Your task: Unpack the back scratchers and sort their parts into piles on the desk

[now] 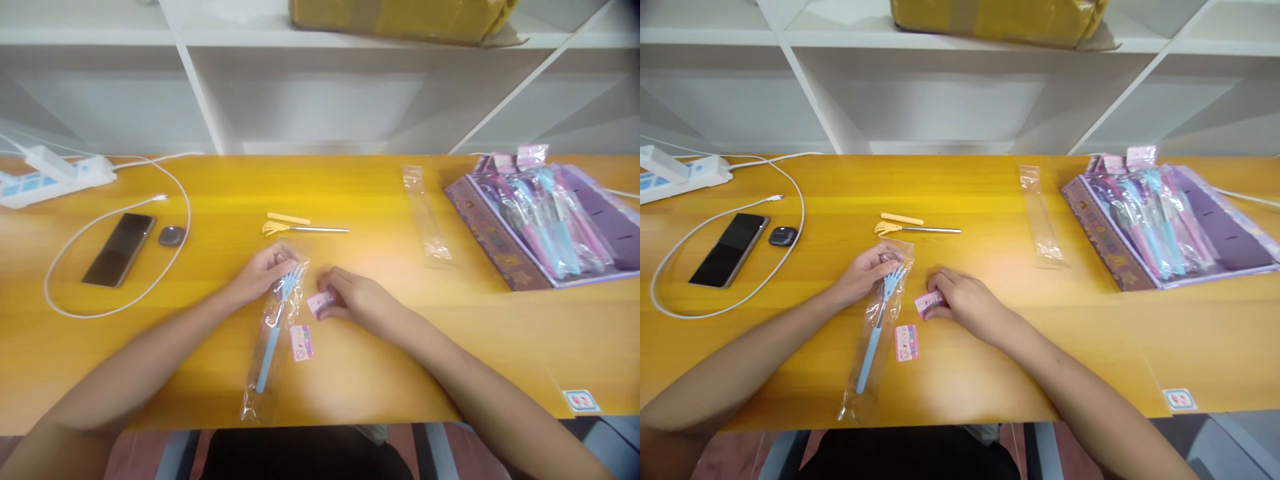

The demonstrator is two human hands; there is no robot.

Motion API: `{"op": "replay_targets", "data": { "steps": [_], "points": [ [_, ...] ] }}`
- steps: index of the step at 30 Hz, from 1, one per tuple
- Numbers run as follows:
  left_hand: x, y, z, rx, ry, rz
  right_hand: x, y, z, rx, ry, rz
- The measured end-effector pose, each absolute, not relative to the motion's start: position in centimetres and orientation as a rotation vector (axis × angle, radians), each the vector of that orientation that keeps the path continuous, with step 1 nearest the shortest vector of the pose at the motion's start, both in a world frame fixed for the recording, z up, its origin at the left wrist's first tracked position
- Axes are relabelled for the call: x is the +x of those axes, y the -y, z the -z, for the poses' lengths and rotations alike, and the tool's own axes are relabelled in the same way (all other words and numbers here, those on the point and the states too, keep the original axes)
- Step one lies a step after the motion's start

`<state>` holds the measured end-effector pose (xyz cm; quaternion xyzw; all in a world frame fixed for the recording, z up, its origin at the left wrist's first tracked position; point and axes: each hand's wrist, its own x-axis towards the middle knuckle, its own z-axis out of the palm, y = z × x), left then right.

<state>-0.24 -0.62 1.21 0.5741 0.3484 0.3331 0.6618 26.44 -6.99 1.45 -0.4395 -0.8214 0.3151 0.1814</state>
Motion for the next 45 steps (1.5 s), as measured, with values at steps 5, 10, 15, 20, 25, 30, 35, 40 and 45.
{"op": "replay_targets", "data": {
  "steps": [5, 10, 15, 20, 25, 30, 35, 40, 45],
  "points": [
    [-0.1, 0.7, -1.6, 1.327, -0.795, -0.745, 26.7, 7.0, -1.6, -1.255, 2.35, -0.917],
    [-0.2, 0.9, -1.2, 1.348, -0.817, -0.724, 26.7, 7.1, -1.9, -1.192, 2.298, -0.981],
    [-0.3, 1.1, -0.8, 1.34, -0.846, -0.712, 26.7, 7.2, -1.8, -1.252, 2.187, -1.059],
    [-0.3, 1.3, -0.9, 1.357, -0.842, -0.695, 26.9, 7.4, -1.0, -1.319, 2.186, -0.856],
    [-0.3, 1.3, -0.7, 1.389, -0.84, -0.683, 26.8, 7.3, -1.2, -1.37, 2.137, -0.947],
    [-0.4, 1.3, -0.7, 1.414, -0.842, -0.678, 26.5, 7.2, -1.5, -1.313, 2.052, -1.153],
    [-0.5, 1.5, -0.8, 1.427, -0.866, -0.65, 26.6, 7.5, -1.3, -1.433, 2.009, -0.985],
    [-0.5, 1.5, -0.8, 1.438, -0.861, -0.633, 26.9, 7.7, -1.3, -1.44, 1.93, -1.058],
    [-0.6, 1.4, -0.6, 1.447, -0.855, -0.63, 26.9, 7.9, -2.1, -1.352, 1.929, -1.325]
  ]
}}
